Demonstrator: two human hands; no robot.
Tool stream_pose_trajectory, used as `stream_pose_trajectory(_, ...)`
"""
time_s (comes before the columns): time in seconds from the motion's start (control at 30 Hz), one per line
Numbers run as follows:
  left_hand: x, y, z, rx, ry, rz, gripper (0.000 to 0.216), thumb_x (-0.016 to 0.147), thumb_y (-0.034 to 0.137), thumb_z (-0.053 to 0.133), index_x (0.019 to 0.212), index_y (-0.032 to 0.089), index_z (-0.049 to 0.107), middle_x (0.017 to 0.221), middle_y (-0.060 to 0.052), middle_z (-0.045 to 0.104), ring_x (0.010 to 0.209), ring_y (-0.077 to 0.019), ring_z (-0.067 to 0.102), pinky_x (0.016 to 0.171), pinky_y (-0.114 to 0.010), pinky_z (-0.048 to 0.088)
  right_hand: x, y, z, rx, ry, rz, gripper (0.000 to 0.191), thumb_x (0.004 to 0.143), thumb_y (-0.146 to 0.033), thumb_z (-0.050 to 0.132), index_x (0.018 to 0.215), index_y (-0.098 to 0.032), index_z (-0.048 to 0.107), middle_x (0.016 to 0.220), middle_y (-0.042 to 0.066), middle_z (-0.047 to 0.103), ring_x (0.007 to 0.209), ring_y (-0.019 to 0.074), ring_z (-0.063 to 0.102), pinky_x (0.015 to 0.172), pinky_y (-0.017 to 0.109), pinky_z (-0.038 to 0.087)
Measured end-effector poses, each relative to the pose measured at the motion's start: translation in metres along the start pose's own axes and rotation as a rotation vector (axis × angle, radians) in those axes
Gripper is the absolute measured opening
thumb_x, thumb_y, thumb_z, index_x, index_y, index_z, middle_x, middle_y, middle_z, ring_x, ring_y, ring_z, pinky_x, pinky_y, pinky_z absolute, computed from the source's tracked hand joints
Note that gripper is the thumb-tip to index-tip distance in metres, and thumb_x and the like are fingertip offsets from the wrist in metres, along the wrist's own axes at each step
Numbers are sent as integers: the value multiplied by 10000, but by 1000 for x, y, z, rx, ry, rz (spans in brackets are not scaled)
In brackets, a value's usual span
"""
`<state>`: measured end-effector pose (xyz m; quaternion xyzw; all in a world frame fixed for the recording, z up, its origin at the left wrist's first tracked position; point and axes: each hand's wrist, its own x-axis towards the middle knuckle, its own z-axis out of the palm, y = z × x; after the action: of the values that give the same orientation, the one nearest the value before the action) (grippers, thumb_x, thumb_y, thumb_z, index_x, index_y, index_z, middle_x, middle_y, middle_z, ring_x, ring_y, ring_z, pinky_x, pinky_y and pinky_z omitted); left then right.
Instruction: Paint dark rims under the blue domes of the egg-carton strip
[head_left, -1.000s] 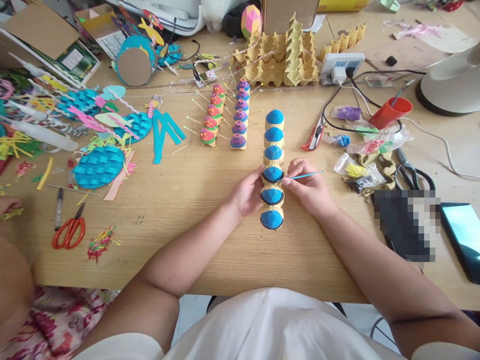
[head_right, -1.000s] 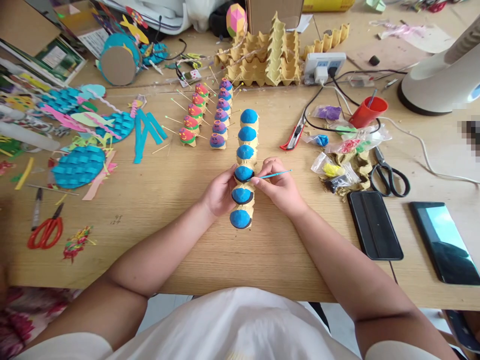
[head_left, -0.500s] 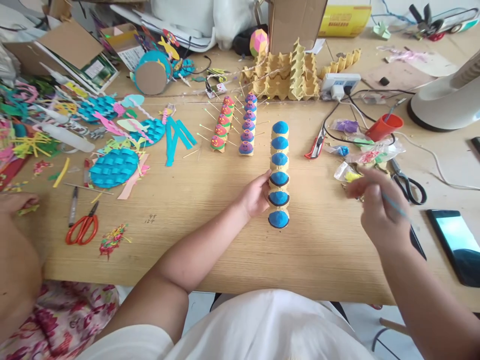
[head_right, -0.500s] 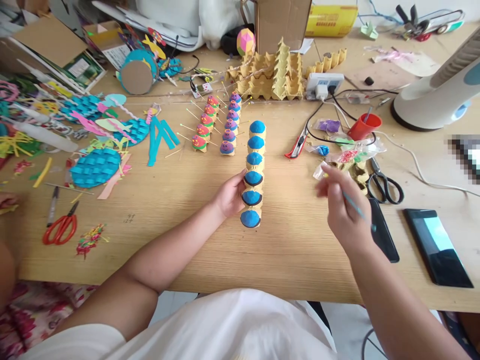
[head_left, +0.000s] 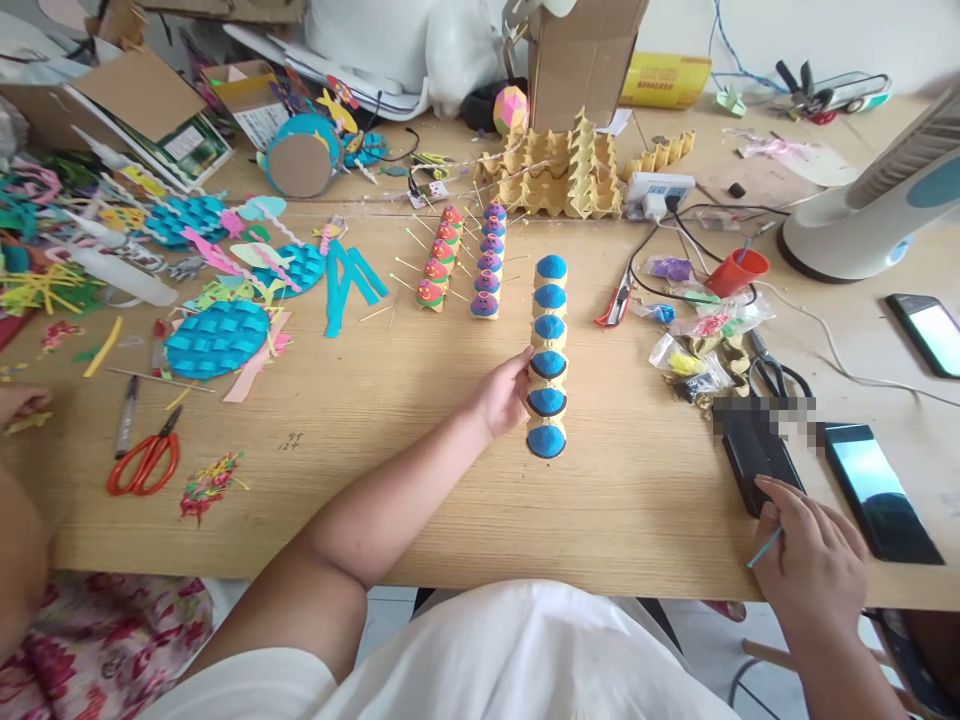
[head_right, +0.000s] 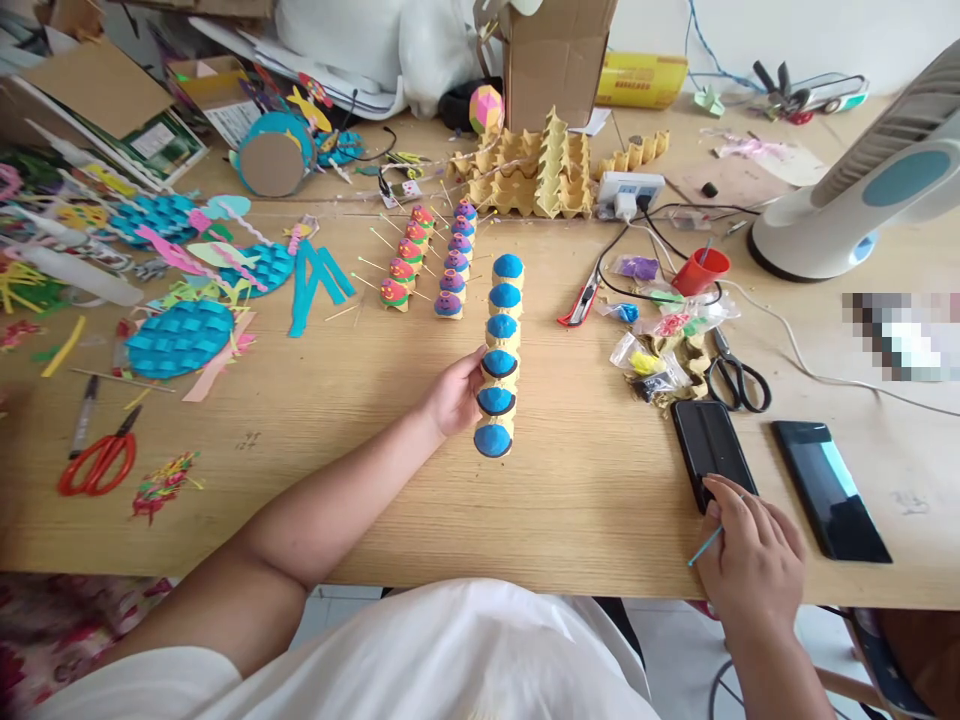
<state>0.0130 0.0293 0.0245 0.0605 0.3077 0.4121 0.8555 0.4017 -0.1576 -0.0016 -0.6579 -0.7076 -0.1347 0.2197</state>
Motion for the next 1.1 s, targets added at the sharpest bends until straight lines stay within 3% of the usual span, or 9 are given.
stream_pose_trajectory(0.07,1,0,-3,-4,-17,-8,363,1147,370,462,1095,168,760,841,-47,808,680,-191,754,738,-319,589,7,-7,-1,14,-8,18,506,1047,-253,516,1502,-458,598,1235,98,859,1003,431,852,1042,637,618)
stream_pose_trajectory(0.17,2,-1,-5,11,-30,-10,311,1128,365,516,1066,179,757,834,-34,801,690,-193,755,753,-323,586,23,-30,0,96,96,-31,429,1036,-222,577,1415,-411,645,1198,81,870,966,387,851,1067,592,600)
stream_pose_trajectory(0.33,0,-1,0,5,5,12,346,1150,309,480,990,162,750,820,-31,805,665,-164,743,717,-298,587,77,-105,6,434,13,-172,303,1105,-304,497,1332,-249,689,1182,112,854,1099,309,801,1063,516,574)
stream_pose_trajectory(0.43,0,0,3,-3,28,25,394,1170,289,435,1004,137,759,841,-46,820,691,-154,764,710,-274,590,119,-150,15,698,-78,-273,335,1150,-346,419,1288,-256,711,1097,87,834,1024,259,773,978,453,573)
stream_pose_trajectory(0.53,-1,0,3,14,36,24,429,1177,325,429,996,125,762,833,-58,819,671,-159,763,713,-275,590,150,-178,36,889,-18,-197,398,1165,-445,411,1210,-266,764,952,61,781,905,240,735,874,430,553)
stream_pose_trajectory(0.63,-1,0,2,14,36,15,370,1152,330,487,976,142,754,820,-58,810,664,-174,757,700,-284,579,160,-189,64,1050,29,44,454,1153,-548,428,1134,-286,797,913,50,749,899,236,726,877,429,552)
stream_pose_trajectory(0.77,1,-1,-1,-9,23,6,299,1132,330,516,1022,176,747,821,-35,803,642,-171,739,675,-284,571,154,-185,90,1198,28,251,429,1101,-617,543,1124,-276,802,841,21,739,852,223,719,873,416,561)
stream_pose_trajectory(0.9,1,-1,-2,-5,12,8,300,1136,333,510,1032,182,747,813,-27,803,625,-175,739,678,-296,585,157,-178,98,1348,71,296,340,1029,-617,694,1104,-286,722,793,-20,735,779,184,706,849,374,566)
stream_pose_trajectory(1.1,-5,1,5,27,55,-12,452,1182,353,387,960,171,736,790,-17,804,614,-170,750,648,-301,602,164,-182,98,1488,-87,364,456,928,-638,827,963,-290,534,820,-7,827,806,202,774,886,407,628)
